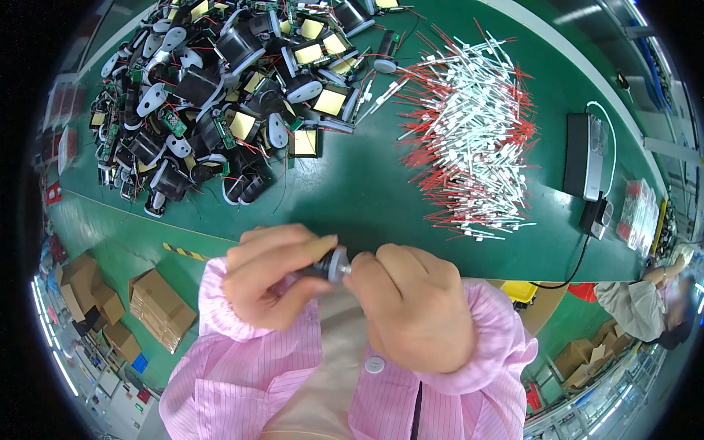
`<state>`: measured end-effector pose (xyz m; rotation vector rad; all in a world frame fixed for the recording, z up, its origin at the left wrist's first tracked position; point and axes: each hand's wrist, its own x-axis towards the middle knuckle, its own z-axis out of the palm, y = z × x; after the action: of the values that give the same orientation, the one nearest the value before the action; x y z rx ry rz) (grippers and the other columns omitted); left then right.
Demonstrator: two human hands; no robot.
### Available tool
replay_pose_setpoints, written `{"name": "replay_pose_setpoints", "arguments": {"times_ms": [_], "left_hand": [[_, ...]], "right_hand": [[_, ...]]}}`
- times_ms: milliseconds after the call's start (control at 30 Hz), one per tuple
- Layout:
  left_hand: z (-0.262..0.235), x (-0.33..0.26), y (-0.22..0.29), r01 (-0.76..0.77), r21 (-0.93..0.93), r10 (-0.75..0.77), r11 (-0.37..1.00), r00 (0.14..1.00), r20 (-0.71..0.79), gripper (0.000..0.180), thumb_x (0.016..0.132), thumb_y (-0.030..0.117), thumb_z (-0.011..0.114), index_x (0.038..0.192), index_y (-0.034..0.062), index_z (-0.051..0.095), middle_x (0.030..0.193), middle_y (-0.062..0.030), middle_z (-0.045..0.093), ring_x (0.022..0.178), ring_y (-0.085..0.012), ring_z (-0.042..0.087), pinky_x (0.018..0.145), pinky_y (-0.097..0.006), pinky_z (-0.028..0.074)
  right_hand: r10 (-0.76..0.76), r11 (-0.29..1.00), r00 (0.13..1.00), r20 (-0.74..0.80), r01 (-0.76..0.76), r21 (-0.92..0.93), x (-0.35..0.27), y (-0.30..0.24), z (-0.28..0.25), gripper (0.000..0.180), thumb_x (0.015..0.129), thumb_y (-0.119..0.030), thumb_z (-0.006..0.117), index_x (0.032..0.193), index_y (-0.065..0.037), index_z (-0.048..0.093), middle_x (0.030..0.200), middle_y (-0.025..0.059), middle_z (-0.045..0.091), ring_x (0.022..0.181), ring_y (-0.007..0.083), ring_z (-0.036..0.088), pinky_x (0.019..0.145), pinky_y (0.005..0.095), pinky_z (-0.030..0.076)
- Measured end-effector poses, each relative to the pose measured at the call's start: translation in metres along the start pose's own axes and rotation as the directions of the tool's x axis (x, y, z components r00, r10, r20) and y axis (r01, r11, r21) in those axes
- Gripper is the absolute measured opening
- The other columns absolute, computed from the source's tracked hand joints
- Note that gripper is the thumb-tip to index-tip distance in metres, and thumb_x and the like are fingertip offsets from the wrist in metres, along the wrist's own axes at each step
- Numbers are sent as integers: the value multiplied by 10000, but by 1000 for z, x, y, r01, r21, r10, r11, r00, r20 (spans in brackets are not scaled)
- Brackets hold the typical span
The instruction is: The person opens a plastic container of red and white wire connectors and pours them onto a green workbench. They then pick up small electronic modules from a pile and insert the connectors into the modules one by one, repeating the process for multiple units.
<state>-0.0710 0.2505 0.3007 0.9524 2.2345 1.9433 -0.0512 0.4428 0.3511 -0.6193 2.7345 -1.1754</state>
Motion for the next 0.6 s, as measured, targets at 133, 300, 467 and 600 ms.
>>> {"name": "replay_pose_setpoints", "arguments": {"times_ms": [133,300,467,600], "left_hand": [[-2,-2,-4,88,127,-89,988,996,0,391,687,56,751,1024,-92,619,846,-179,634,705,-321,628,612,-368,507],[-23,-21,-7,208,598,17,774,937,-348,246,728,-69,623,973,-60,600,932,-176,644,851,-324,596,809,-384,465],[-40,-38,-18,323,830,-93,455,944,-316,396,676,-118,605,1057,-10,614,1096,-155,584,989,-336,545,839,-387,451],[-40,-49,-44,315,830,-39,461,941,-336,481,679,-113,602,1141,20,608,1171,-167,551,1028,-334,537,858,-395,453]], "right_hand": [[66,996,997,49,-64,-57,6,12,0,88,745,-23,671,787,17,604,613,94,475,489,261,482,459,359,359],[238,956,960,-149,-258,-136,18,57,-64,86,858,-54,593,798,1,621,671,8,535,592,76,477,522,242,340],[531,847,822,-205,-503,175,91,201,-160,341,939,-384,542,893,-60,635,535,-78,358,462,32,331,488,223,315],[682,546,726,-91,-423,723,137,281,-183,407,940,-403,539,1097,-41,639,892,-10,617,810,80,541,780,243,429]]}}
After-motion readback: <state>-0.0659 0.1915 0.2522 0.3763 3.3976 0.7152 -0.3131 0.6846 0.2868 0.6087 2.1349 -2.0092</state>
